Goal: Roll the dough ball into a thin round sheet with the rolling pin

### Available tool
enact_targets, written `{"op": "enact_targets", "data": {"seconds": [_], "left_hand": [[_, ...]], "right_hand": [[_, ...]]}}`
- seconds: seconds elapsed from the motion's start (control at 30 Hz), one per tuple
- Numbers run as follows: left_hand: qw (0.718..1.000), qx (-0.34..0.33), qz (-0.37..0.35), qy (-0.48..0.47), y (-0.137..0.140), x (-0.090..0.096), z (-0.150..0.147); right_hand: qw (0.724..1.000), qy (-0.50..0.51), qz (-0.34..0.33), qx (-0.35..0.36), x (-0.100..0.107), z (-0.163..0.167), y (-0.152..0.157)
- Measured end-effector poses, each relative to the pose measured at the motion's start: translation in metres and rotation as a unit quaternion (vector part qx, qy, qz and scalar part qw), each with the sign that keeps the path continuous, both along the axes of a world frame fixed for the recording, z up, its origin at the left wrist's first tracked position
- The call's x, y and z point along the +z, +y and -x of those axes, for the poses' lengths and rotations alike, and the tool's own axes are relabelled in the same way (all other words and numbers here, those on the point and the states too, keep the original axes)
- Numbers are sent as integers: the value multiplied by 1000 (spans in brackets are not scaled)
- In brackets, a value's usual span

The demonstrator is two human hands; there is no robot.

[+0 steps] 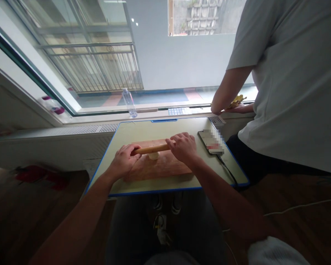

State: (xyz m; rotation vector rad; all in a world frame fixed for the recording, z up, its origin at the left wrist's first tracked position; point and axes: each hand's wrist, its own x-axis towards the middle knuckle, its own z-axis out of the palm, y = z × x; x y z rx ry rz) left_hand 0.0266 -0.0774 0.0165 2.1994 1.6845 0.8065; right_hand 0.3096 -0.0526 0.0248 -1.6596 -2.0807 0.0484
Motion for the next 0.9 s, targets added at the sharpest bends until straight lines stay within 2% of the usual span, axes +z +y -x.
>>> {"op": "enact_targets", "data": {"seconds": [0.2,0.43,0.6,0.7,0.77,0.9], "left_hand": [[1000,-13,0,-1,2,-1,7],[1000,2,1,-3,2,-4,6],[999,-24,-28,28,1,-6,5],[998,-8,-52,34,3,-7,11],[997,29,-75,11,9,-7,21],[989,99,-99,-41,38,-9,45]], "right_hand": [[1000,24,-9,14,-7,0,-5],[999,29,-11,19,-11,-1,-7],[997,67,-20,32,-18,-4,-8],[990,129,-60,27,-24,-23,-7],[982,157,-99,-18,-32,-47,-7],[977,123,-126,-120,-56,-100,-14]]}}
